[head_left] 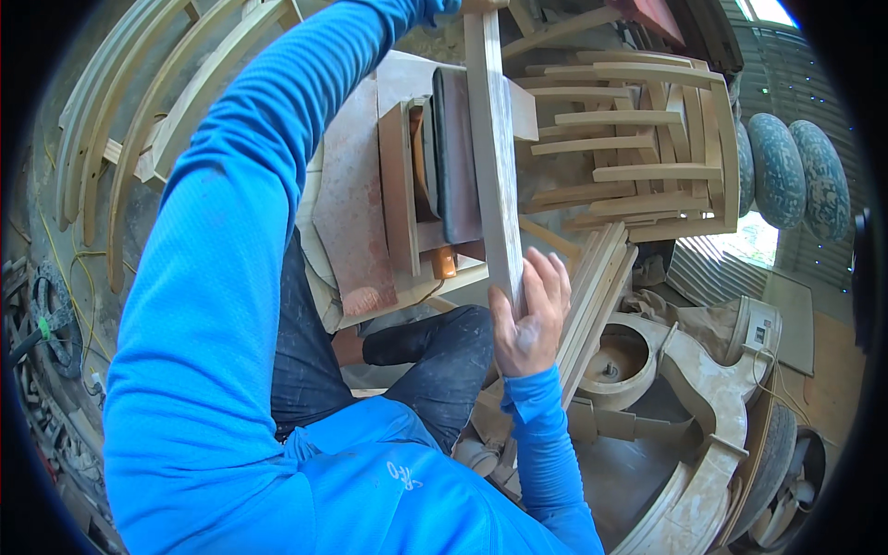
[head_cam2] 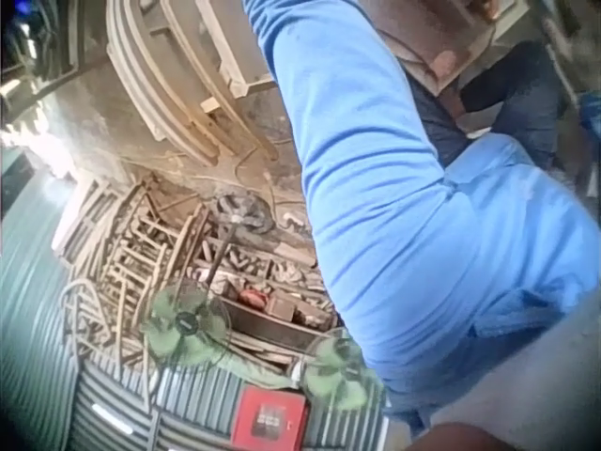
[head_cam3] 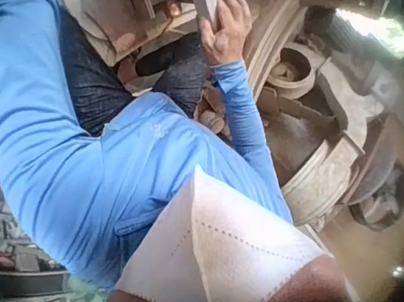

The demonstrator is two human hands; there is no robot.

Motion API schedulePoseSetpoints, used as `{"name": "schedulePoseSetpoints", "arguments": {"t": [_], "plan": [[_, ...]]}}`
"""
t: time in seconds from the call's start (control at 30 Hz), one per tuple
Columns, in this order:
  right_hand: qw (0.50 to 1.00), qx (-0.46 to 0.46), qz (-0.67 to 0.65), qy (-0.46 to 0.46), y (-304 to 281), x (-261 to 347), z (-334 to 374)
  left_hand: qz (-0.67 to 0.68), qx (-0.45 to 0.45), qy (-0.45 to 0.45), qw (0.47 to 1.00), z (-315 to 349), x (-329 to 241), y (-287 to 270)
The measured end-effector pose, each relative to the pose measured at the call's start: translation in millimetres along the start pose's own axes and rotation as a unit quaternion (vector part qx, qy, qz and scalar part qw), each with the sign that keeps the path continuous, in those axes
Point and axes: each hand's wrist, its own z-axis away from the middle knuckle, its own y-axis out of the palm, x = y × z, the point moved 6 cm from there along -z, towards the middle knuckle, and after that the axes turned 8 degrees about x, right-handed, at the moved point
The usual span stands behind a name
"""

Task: Sanding curved wooden chair components using a belt sander.

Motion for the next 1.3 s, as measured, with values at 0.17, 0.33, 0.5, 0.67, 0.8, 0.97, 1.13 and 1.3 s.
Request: {"name": "schedulePoseSetpoints", "arguments": {"t": [0.17, 0.33, 0.5, 0.67, 0.8, 0.97, 1.13, 1.3], "plan": [[0.999, -0.026, 0.008, -0.02, 15, 4, -47, 0.115, 0.119, -0.004, 0.986, -46, 35, -19], [0.998, -0.054, 0.014, -0.034, 25, 11, -90, 0.04, -0.062, -0.041, 0.996, -49, 51, -39], [0.996, -0.081, 0.016, -0.033, 35, 11, -129, 0.138, 0.041, -0.068, 0.987, -55, 62, -64], [0.993, -0.105, 0.002, -0.05, 45, 24, -169, 0.235, 0.097, -0.092, 0.963, -51, 73, -69], [0.987, -0.144, 0.023, -0.067, 47, 28, -201, 0.273, 0.037, -0.109, 0.955, -47, 66, -72], [0.98, -0.181, 0.028, -0.075, 44, 39, -229, 0.321, -0.042, -0.124, 0.938, -47, 44, -74], [0.98, -0.188, -0.005, -0.061, 45, 43, -222, 0.35, -0.11, -0.14, 0.92, -56, 32, -55], [0.987, -0.151, 0.04, -0.04, 55, 27, -180, 0.367, -0.083, -0.164, 0.912, -43, 24, 0]]}}
